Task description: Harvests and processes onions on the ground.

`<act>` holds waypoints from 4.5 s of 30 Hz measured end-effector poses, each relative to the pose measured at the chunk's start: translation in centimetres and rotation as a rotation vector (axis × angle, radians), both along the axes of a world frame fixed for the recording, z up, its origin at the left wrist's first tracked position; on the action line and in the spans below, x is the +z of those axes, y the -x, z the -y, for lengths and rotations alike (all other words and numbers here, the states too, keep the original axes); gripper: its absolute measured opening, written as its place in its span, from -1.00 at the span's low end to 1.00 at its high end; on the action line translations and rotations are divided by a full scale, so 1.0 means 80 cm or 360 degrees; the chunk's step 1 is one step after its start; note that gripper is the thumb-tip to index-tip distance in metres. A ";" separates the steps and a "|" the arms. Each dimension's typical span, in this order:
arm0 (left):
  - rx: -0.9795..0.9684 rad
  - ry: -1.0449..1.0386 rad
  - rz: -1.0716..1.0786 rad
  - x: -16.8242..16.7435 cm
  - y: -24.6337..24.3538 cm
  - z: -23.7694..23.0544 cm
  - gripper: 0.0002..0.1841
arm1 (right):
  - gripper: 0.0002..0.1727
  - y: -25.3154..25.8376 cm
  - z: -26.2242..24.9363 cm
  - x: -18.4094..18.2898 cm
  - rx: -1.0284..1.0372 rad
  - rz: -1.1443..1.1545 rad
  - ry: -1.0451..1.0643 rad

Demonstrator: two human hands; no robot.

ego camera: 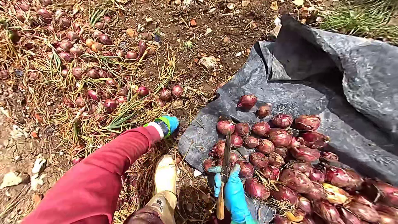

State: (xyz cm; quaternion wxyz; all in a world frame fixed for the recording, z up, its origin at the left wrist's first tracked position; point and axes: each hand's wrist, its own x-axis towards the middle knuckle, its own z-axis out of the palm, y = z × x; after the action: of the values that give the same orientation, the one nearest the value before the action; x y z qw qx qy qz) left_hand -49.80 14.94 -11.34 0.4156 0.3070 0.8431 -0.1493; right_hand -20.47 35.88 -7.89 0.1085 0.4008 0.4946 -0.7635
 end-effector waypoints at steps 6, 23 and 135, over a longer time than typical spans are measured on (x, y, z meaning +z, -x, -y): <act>0.0296 -0.0217 -0.0076 0.060 0.004 0.067 -0.49 | 0.12 -0.007 0.044 -0.019 0.0193 0.0156 0.0250; 0.0761 -0.0696 -0.0067 0.187 -0.193 0.064 -0.45 | -0.02 -0.031 0.076 0.022 0.0671 -0.0349 -0.0114; -0.0174 0.0050 0.0160 0.001 -0.003 0.117 -0.36 | 0.00 0.006 0.040 -0.006 0.0680 -0.0072 -0.0019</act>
State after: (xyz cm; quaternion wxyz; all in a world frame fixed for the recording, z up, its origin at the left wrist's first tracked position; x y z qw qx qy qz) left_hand -49.59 5.54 -11.26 0.4535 0.3531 0.8006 -0.1693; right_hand -20.95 32.70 -8.40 0.2545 0.2702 0.5751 -0.7291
